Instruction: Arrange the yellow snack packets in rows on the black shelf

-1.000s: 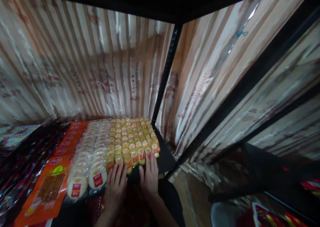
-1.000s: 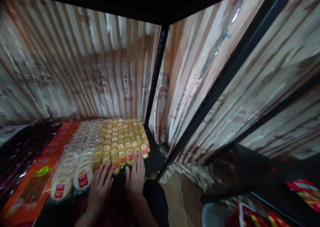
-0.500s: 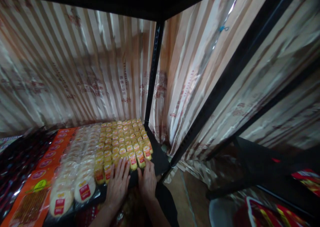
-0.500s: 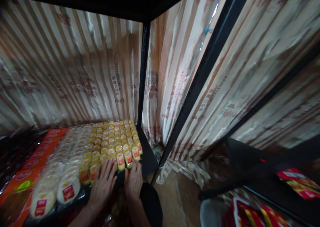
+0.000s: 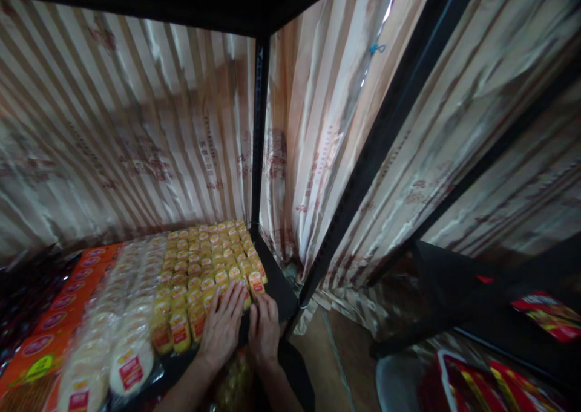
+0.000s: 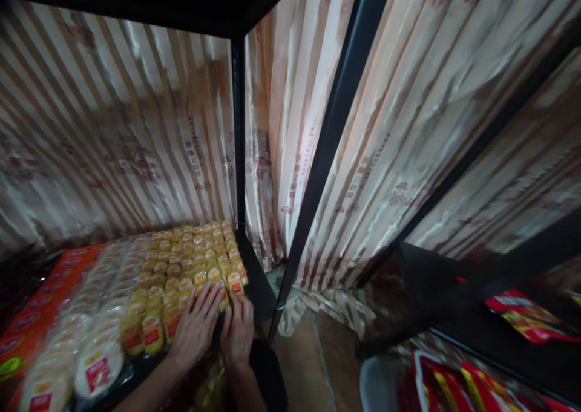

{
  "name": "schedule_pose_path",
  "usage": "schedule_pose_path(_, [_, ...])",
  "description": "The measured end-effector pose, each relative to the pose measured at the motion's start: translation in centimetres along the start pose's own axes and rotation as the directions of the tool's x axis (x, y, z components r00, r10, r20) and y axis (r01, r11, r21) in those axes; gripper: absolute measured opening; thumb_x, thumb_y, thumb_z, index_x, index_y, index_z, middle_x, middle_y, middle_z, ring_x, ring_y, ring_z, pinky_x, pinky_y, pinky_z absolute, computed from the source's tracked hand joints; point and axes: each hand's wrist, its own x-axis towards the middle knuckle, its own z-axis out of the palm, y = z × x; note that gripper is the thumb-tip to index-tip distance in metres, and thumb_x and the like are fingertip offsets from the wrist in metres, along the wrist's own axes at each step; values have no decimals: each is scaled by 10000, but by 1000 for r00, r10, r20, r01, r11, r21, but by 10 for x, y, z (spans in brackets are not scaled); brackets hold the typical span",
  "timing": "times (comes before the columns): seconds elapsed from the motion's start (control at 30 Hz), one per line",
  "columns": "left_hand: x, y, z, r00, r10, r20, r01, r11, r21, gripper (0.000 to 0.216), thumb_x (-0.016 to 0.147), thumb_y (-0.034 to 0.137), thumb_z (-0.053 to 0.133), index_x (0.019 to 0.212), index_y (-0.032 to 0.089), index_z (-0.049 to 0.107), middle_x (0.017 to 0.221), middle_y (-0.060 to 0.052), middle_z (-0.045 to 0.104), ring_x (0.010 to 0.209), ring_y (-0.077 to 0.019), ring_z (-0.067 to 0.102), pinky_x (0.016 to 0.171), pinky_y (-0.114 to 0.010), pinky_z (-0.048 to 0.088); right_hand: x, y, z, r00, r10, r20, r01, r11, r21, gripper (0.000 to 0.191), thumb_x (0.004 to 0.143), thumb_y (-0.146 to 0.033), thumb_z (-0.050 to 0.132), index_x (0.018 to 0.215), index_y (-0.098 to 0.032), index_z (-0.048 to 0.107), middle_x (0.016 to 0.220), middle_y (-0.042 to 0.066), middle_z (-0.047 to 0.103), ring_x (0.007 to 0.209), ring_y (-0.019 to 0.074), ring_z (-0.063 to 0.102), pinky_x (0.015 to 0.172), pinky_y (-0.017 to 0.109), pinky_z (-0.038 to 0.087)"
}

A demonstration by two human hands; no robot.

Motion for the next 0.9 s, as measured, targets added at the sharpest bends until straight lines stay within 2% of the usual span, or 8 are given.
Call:
schedule_pose_path(0.1, [1,-1,8,1000,10,11,-10,1000,3,480,823,167,383,1297,194,455,1403,-11,422,1361,-178,229,1137,-406,77,14,5,3,992,73,-100,-78,996,-45,432,902,-299,333,1271,-106,449,1274,193,455,1197,271,414,963,465,390])
schedule_pose_path(0.17, [-2,-3,11,1000,5,18,-5,1000,12,491,817,159,391,1305,182,444,1405,-25,418,1360,-188,237,1137,-412,83,21,4,6,993,84,-88,-90,993,-71,453,890,-315,365,1287,-110,438,1307,195,422,1204,293,394,961,484,377])
schedule_pose_path(0.27, [-6,-4,12,1000,11,18,-11,1000,22,507,808,139,391,1312,173,435,1402,-42,421,1357,-197,246,1137,-419,83,23,0,9,995,85,-57,-89,994,-66,428,864,-327,443,1262,-173,483,1227,157,489,1121,280,455,928,460,403])
schedule_pose_path(0.37, [-8,-3,13,1000,-12,12,12,1000,-1,508,807,152,389,1312,174,435,1391,-48,436,1357,-195,247,1139,-422,88,23,-1,10,997,66,-43,-66,998,1,392,877,-299,429,1250,-197,498,1142,129,546,1061,244,497,912,423,425])
schedule_pose_path(0.57, [-11,-2,18,1000,-19,3,19,1000,-10,523,817,158,391,1339,149,391,1398,-66,425,1374,-191,194,1140,-428,82,29,4,11,1000,9,7,-10,997,72,376,878,-237,433,1243,-216,521,1107,107,565,1017,207,510,882,372,458])
schedule_pose_path(0.67, [-4,2,14,999,31,-18,-31,999,-29,500,818,154,374,1315,160,426,1400,-44,425,1380,-170,169,1140,-410,75,27,6,11,1000,20,-7,-20,998,52,396,863,-221,450,1253,-239,521,1029,107,565,956,210,516,843,377,473])
schedule_pose_path(0.77, [8,8,12,997,78,-18,-78,996,-39,496,811,139,344,1293,173,457,1406,-25,416,1382,-153,156,1140,-394,60,24,10,10,999,47,6,-47,992,116,401,865,-185,399,1232,-253,544,946,94,576,891,195,536,804,357,493])
schedule_pose_path(0.9, [16,14,15,997,78,-17,-78,997,-7,504,789,106,354,1278,153,472,1380,-35,453,1381,-159,159,1137,-406,48,28,20,7,994,77,71,-90,977,194,397,892,-236,329,1209,-215,568,1003,105,603,951,190,548,870,358,469])
